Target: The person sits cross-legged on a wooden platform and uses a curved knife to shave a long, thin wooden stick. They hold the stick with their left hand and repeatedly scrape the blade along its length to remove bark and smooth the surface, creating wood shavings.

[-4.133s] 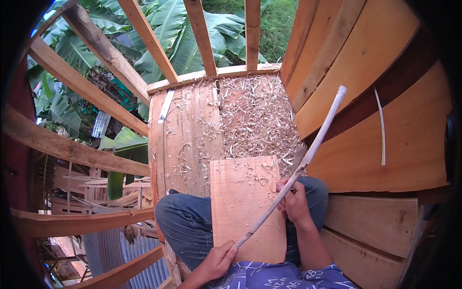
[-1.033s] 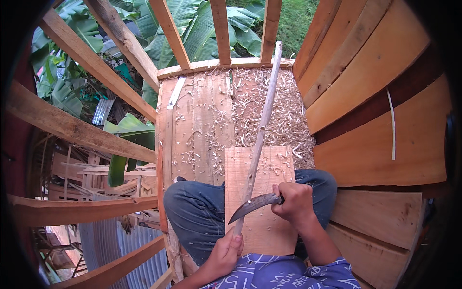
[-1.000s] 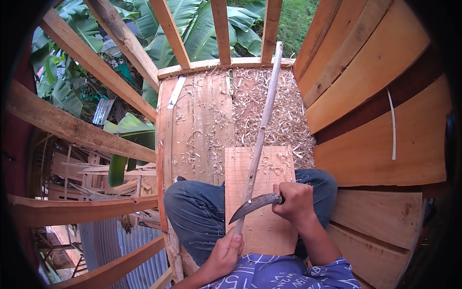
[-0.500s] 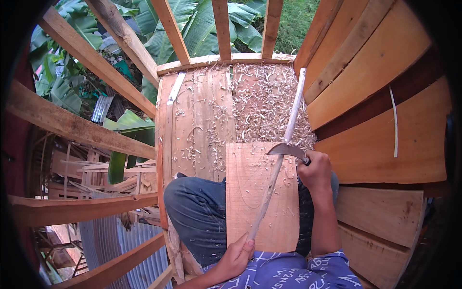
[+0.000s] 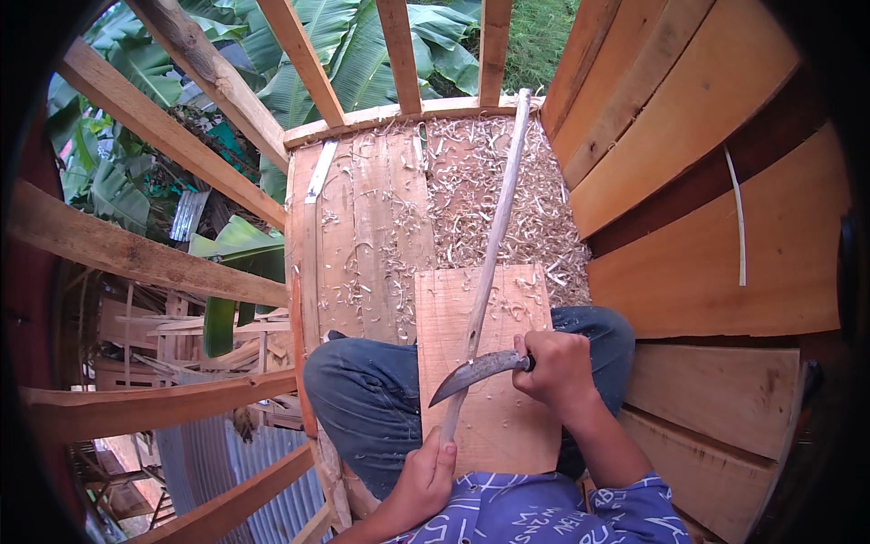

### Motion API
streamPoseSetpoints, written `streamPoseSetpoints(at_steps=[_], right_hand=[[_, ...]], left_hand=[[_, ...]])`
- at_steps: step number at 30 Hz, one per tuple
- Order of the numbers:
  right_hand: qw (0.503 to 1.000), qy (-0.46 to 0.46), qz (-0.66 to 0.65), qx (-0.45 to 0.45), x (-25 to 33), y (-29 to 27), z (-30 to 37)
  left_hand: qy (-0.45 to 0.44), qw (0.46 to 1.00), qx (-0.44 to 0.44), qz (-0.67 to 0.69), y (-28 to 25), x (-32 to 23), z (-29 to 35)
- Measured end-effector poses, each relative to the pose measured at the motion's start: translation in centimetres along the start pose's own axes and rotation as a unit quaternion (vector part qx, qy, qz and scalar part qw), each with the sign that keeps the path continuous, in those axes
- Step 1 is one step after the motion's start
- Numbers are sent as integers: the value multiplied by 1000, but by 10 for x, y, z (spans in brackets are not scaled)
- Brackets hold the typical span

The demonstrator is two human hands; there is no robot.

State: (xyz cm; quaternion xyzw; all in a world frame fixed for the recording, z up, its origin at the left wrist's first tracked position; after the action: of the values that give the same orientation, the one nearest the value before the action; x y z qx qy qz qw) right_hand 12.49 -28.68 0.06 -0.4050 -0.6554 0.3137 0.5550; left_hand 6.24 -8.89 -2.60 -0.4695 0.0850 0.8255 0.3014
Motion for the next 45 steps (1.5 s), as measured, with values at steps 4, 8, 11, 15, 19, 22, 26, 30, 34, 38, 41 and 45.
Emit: streamPoseSetpoints(at_steps=[4,8,11,15,19,22,26,30,34,38,41,45], right_hand=[[997,56,29,-50,-17,-8,-8],[994,78,23,-74,-30,-6,-11],[971,206,8,-121,-72,-25,-18],[944,302,32,-129,-114,-70,-18],[990,126,16,-60,-55,-43,1],[999,35,-11,-1,-6,-13,18],[999,15,-33,-30,-3,-11,12],[997,6,31,-77,-15,-20,-3],[994,19,44,-98,-17,-22,-12],[992,21,46,-114,-21,-25,-16],[979,132,22,-156,-58,-35,-21],[942,294,24,-162,-115,-71,-25]], left_hand=[[6,1000,12,3,8,-2,3],[-10,1000,20,15,9,4,6],[0,999,50,13,24,11,14],[-8,998,58,14,22,26,15],[-13,999,-15,25,-3,7,5],[14,1000,-15,5,1,-3,-1],[22,998,-22,-45,4,-14,2],[39,996,-39,-66,6,-16,5],[27,997,-37,-66,5,-21,7],[28,998,-33,-53,5,-21,7],[8,999,6,-53,15,-11,10],[-8,998,60,-21,28,17,17]])
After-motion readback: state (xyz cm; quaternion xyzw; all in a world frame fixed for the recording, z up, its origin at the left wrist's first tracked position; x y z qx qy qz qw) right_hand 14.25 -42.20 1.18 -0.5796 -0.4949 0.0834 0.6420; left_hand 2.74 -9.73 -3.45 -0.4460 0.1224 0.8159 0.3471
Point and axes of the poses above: each hand's wrist, its own z-axis away from the middle knuckle, its own y-axis out of the palm, x = y × z, the point moved 8 cm from there along -z, towards the middle knuckle, and after that the axes turned 5 degrees about -y, right-handed, at the moved point
